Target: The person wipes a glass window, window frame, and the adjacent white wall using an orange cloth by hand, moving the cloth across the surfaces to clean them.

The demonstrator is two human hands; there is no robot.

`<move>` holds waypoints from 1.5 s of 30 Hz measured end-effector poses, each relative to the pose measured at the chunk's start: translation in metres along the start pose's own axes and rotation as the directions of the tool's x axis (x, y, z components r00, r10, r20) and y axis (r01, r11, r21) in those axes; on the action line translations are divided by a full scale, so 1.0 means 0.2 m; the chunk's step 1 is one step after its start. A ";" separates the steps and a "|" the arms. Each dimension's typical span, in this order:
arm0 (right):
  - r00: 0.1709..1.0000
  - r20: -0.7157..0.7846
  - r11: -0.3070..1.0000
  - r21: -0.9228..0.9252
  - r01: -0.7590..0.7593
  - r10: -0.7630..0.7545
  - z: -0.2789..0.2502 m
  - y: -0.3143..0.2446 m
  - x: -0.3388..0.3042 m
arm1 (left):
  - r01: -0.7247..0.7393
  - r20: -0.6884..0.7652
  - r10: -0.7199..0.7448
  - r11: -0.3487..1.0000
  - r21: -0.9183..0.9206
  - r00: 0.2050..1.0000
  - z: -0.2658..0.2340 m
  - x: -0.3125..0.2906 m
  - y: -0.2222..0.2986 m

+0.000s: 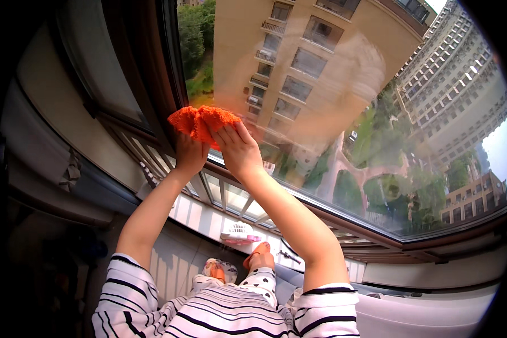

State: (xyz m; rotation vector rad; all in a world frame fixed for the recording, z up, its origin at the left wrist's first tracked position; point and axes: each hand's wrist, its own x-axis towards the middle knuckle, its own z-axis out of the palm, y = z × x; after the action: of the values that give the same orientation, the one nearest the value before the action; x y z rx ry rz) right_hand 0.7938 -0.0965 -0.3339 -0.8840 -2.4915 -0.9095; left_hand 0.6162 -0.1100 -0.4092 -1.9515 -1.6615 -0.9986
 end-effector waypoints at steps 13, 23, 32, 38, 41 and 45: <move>0.999 0.014 0.959 0.280 0.035 -0.040 0.55 -0.41 -0.32 | 0.153 0.255 -0.144 0.988 -0.016 0.956 0.20 -0.55 -0.11; 0.999 0.039 0.919 0.393 -0.024 0.009 0.59 -0.49 -0.47 | 0.297 0.253 -0.238 0.928 -0.225 0.938 0.20 -0.60 0.00; 0.970 0.096 0.847 0.473 -0.242 0.224 0.39 -0.17 -0.98 | 0.113 0.319 -0.031 0.963 -0.244 0.947 0.29 -0.60 0.54; 0.912 0.105 0.846 0.345 -0.406 0.396 0.26 0.08 -1.44 | -0.080 0.312 0.164 0.960 -0.267 0.936 0.42 -0.60 1.01; 0.859 0.118 0.805 0.305 -0.509 0.498 0.20 0.18 -1.64 | -0.159 0.277 0.261 0.926 -0.342 0.925 0.46 -0.56 1.24; 0.774 0.113 0.749 0.196 -0.632 0.623 0.15 0.28 -1.87 | -0.245 0.305 0.399 0.866 -0.436 0.865 0.50 -0.53 1.48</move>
State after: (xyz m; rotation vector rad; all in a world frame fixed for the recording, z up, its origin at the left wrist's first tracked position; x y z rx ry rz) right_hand 1.1065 -0.2062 -0.5174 -1.5324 -2.0206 -0.3661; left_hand 0.9230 -0.1798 -0.5077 -2.7371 -1.2958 -0.8930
